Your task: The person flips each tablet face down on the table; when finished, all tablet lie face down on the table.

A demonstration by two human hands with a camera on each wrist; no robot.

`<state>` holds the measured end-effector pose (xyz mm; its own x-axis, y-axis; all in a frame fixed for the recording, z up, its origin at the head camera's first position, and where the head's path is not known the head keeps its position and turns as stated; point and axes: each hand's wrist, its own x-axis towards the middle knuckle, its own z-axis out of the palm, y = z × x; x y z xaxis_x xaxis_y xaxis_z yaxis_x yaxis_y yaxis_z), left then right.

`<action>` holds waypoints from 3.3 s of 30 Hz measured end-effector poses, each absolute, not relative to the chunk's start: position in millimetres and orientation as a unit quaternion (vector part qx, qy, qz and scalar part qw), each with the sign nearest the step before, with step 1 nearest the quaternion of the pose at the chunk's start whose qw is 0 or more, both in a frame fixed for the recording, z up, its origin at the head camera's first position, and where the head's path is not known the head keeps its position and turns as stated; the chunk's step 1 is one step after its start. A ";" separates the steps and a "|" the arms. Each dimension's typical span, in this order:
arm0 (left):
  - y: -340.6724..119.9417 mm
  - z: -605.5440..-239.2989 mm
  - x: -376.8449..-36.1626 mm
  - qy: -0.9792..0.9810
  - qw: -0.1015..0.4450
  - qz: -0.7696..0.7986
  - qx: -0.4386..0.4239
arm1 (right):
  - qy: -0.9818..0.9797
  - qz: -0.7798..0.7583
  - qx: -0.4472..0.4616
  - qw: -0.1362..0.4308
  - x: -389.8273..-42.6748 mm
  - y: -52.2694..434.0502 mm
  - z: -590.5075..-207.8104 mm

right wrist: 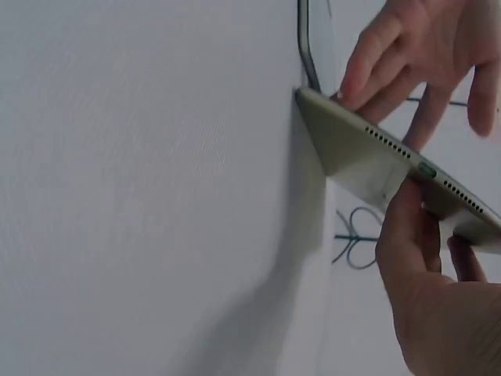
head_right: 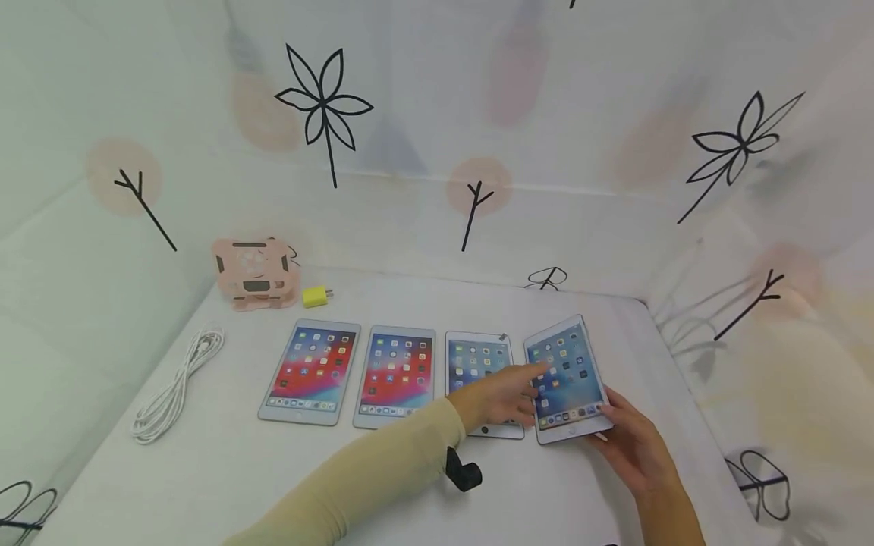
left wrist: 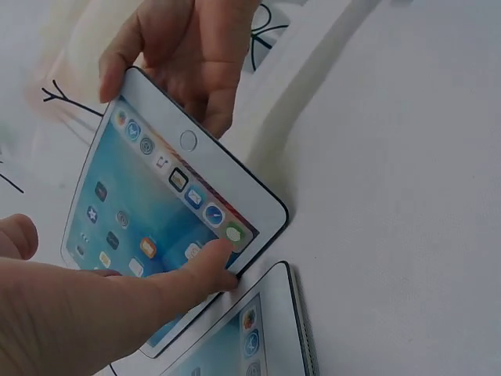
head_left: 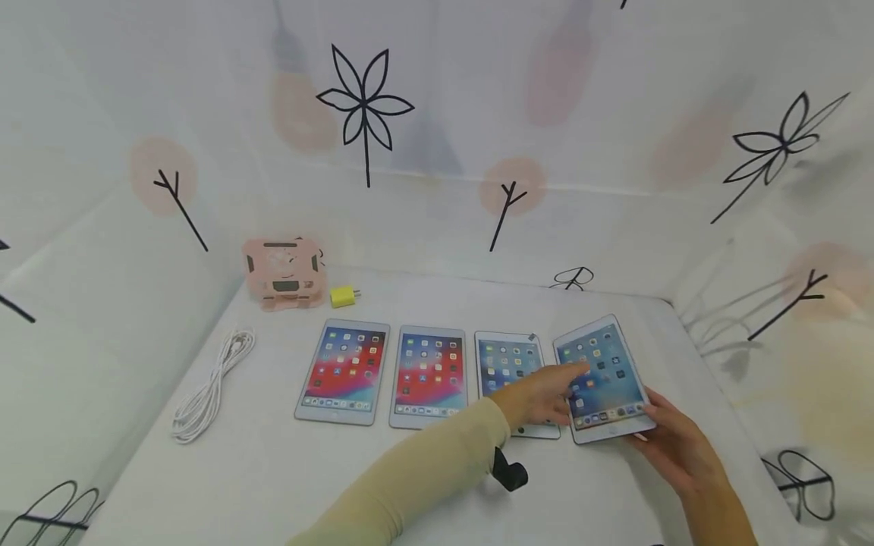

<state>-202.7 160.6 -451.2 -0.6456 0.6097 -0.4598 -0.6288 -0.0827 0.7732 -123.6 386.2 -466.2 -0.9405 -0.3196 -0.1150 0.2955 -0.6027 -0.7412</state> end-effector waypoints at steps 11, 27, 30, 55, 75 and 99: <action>165.5 -443.1 -199.0 0.467 0.412 0.782 0.028 | 0.749 -0.661 0.035 -0.019 -103.8 317.3 -429.3; 158.9 -449.9 -200.0 0.396 0.341 0.851 0.048 | 0.888 -0.453 -0.009 0.079 -112.3 358.4 -449.6; 158.1 -453.5 -198.9 0.389 0.335 0.858 0.037 | 0.854 -0.504 -0.025 0.128 -113.4 374.7 -457.8; 169.7 -464.0 -191.1 0.530 0.294 0.793 -0.065 | 0.913 -0.385 0.000 0.137 -124.9 423.5 -480.0; 159.9 -467.5 -194.1 0.450 0.360 0.816 -0.039 | 0.943 -0.276 0.027 0.184 -140.2 421.1 -471.3; 155.2 -474.3 -197.4 0.442 0.387 0.809 -0.007 | 0.951 -0.236 0.043 0.194 -142.8 422.6 -477.9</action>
